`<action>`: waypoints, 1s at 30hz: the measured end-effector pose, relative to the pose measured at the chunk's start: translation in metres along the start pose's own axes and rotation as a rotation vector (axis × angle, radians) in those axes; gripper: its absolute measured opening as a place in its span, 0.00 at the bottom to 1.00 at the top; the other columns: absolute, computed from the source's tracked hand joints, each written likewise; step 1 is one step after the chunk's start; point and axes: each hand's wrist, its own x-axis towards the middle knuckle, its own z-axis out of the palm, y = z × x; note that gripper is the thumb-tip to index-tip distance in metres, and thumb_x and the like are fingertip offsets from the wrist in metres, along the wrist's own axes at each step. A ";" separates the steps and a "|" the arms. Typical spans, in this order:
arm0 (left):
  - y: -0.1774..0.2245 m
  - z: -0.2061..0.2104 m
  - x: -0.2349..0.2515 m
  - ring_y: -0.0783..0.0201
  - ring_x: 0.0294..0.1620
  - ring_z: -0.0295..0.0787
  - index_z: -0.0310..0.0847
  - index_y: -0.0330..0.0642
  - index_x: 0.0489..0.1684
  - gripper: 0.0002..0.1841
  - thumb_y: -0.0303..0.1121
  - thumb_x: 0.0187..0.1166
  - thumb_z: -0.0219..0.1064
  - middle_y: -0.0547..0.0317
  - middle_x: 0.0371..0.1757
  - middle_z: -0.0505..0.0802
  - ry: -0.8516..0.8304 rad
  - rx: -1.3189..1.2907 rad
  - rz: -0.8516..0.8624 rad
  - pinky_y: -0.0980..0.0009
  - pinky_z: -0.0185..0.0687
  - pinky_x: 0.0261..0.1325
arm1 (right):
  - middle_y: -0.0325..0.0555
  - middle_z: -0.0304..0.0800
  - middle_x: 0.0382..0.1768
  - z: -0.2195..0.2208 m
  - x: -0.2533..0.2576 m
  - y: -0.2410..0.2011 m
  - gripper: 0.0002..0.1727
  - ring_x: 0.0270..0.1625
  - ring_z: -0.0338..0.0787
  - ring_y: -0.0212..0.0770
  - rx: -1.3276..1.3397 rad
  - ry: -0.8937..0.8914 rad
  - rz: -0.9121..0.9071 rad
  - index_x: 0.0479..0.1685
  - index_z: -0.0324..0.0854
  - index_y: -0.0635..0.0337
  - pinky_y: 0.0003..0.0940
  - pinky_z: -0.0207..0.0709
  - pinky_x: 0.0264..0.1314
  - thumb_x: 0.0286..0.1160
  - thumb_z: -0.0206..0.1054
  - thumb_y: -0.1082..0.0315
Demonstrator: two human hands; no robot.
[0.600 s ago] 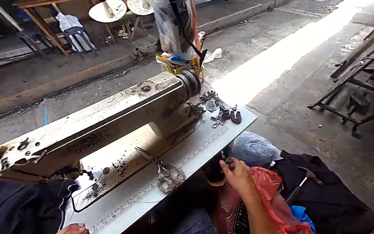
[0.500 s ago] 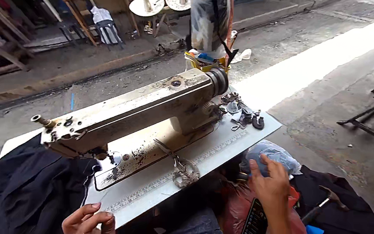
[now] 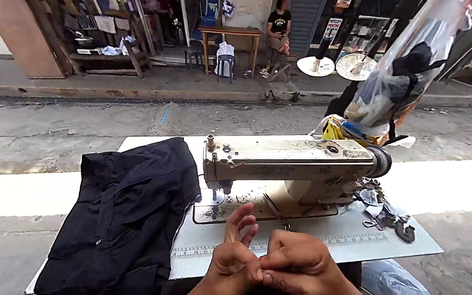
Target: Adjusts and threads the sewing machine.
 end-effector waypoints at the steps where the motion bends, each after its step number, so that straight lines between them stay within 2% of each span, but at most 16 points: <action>1: -0.002 -0.005 0.004 0.73 0.87 0.62 0.91 0.65 0.50 0.07 0.46 0.84 0.66 0.78 0.88 0.68 0.031 -0.039 0.006 0.73 0.69 0.82 | 0.35 0.84 0.33 -0.004 0.018 0.003 0.06 0.39 0.83 0.19 0.017 0.012 0.030 0.42 0.91 0.58 0.12 0.78 0.44 0.76 0.74 0.66; 3: -0.006 -0.014 0.009 0.74 0.74 0.80 0.88 0.65 0.56 0.09 0.41 0.85 0.65 0.75 0.78 0.80 0.154 -0.053 -0.009 0.74 0.82 0.70 | 0.33 0.85 0.32 -0.015 0.056 0.010 0.07 0.37 0.82 0.15 -0.091 0.097 0.068 0.38 0.90 0.63 0.11 0.78 0.42 0.77 0.71 0.68; 4: -0.008 -0.017 0.006 0.76 0.62 0.87 0.88 0.61 0.58 0.10 0.37 0.86 0.64 0.74 0.67 0.88 0.192 -0.054 -0.039 0.76 0.86 0.62 | 0.32 0.84 0.31 -0.023 0.072 0.014 0.07 0.35 0.80 0.14 -0.209 0.130 0.078 0.37 0.89 0.65 0.10 0.76 0.39 0.78 0.69 0.70; 7: -0.018 -0.018 -0.027 0.77 0.30 0.93 0.89 0.52 0.58 0.11 0.36 0.85 0.65 0.67 0.35 0.96 0.227 -0.166 -0.235 0.80 0.91 0.36 | 0.30 0.81 0.30 -0.051 0.099 0.032 0.06 0.30 0.76 0.14 -0.458 0.071 0.131 0.38 0.89 0.63 0.09 0.73 0.34 0.77 0.69 0.71; 9: -0.021 -0.016 -0.040 0.76 0.15 0.85 0.89 0.51 0.36 0.10 0.40 0.86 0.64 0.68 0.17 0.88 0.310 -0.201 -0.412 0.79 0.85 0.22 | 0.30 0.78 0.30 -0.062 0.113 0.040 0.06 0.28 0.72 0.15 -0.543 -0.018 0.205 0.37 0.89 0.61 0.09 0.68 0.31 0.77 0.68 0.69; 10: -0.022 -0.016 -0.041 0.77 0.10 0.79 0.83 0.51 0.23 0.19 0.42 0.89 0.60 0.70 0.11 0.82 0.358 -0.202 -0.481 0.79 0.80 0.17 | 0.29 0.77 0.29 -0.064 0.117 0.042 0.07 0.27 0.71 0.15 -0.566 -0.055 0.247 0.37 0.89 0.61 0.10 0.66 0.31 0.77 0.68 0.68; 11: -0.024 -0.017 -0.038 0.77 0.09 0.75 0.78 0.51 0.17 0.24 0.43 0.92 0.54 0.71 0.10 0.78 0.385 -0.204 -0.516 0.79 0.78 0.16 | 0.29 0.76 0.29 -0.064 0.120 0.043 0.07 0.27 0.70 0.15 -0.579 -0.076 0.279 0.36 0.88 0.61 0.10 0.65 0.30 0.78 0.68 0.68; 14: -0.035 -0.029 -0.031 0.76 0.19 0.82 0.74 0.52 0.27 0.21 0.39 0.95 0.41 0.72 0.21 0.83 0.260 -0.208 -0.467 0.78 0.85 0.28 | 0.28 0.77 0.27 -0.062 0.127 0.040 0.08 0.26 0.70 0.14 -0.583 -0.065 0.306 0.36 0.87 0.60 0.09 0.65 0.29 0.80 0.67 0.67; 16: -0.039 -0.033 -0.025 0.77 0.27 0.85 0.75 0.53 0.36 0.16 0.30 0.91 0.42 0.72 0.27 0.85 0.181 -0.174 -0.387 0.78 0.86 0.36 | 0.26 0.76 0.25 -0.058 0.129 0.039 0.08 0.24 0.68 0.12 -0.567 -0.053 0.312 0.35 0.87 0.60 0.08 0.63 0.27 0.79 0.67 0.67; 18: -0.041 -0.032 -0.010 0.78 0.27 0.84 0.75 0.52 0.33 0.14 0.21 0.79 0.48 0.73 0.25 0.84 0.247 -0.072 -0.275 0.78 0.86 0.37 | 0.24 0.74 0.23 -0.055 0.133 0.040 0.08 0.22 0.64 0.11 -0.539 -0.042 0.308 0.34 0.88 0.62 0.07 0.60 0.26 0.77 0.68 0.68; 20: -0.039 -0.033 0.008 0.80 0.25 0.82 0.76 0.53 0.24 0.15 0.20 0.75 0.52 0.74 0.21 0.82 0.348 -0.017 -0.197 0.80 0.84 0.35 | 0.24 0.75 0.23 -0.055 0.136 0.040 0.08 0.22 0.66 0.10 -0.510 -0.041 0.298 0.36 0.91 0.64 0.07 0.62 0.26 0.76 0.70 0.69; 23: -0.031 -0.038 0.024 0.85 0.19 0.70 0.77 0.54 0.23 0.17 0.20 0.73 0.50 0.79 0.19 0.77 0.373 -0.002 -0.216 0.86 0.67 0.23 | 0.22 0.77 0.22 -0.062 0.140 0.040 0.06 0.22 0.68 0.09 -0.487 -0.082 0.332 0.34 0.90 0.62 0.07 0.64 0.26 0.76 0.70 0.70; 25: -0.025 -0.039 0.027 0.84 0.20 0.71 0.81 0.48 0.38 0.15 0.19 0.77 0.48 0.78 0.24 0.79 0.308 0.031 -0.249 0.86 0.67 0.23 | 0.21 0.77 0.21 -0.068 0.142 0.039 0.06 0.22 0.68 0.10 -0.480 -0.122 0.365 0.33 0.89 0.60 0.07 0.64 0.26 0.76 0.68 0.70; 27: -0.021 -0.042 0.029 0.81 0.33 0.84 0.78 0.37 0.63 0.14 0.22 0.85 0.52 0.71 0.43 0.88 0.195 0.048 -0.272 0.82 0.84 0.32 | 0.21 0.76 0.21 -0.069 0.144 0.038 0.06 0.22 0.68 0.09 -0.480 -0.148 0.381 0.33 0.89 0.60 0.07 0.64 0.26 0.76 0.68 0.70; 28: -0.020 -0.042 0.029 0.78 0.36 0.87 0.75 0.34 0.69 0.16 0.24 0.87 0.55 0.69 0.47 0.89 0.166 0.011 -0.295 0.79 0.88 0.37 | 0.21 0.75 0.21 -0.069 0.145 0.038 0.06 0.22 0.68 0.09 -0.480 -0.153 0.386 0.33 0.89 0.60 0.06 0.64 0.26 0.76 0.68 0.71; 30: -0.019 -0.038 0.032 0.77 0.30 0.88 0.80 0.33 0.64 0.13 0.25 0.86 0.60 0.70 0.36 0.92 0.238 -0.090 -0.333 0.78 0.88 0.34 | 0.21 0.74 0.20 -0.068 0.146 0.036 0.06 0.22 0.67 0.09 -0.480 -0.159 0.392 0.33 0.88 0.61 0.06 0.63 0.25 0.77 0.68 0.71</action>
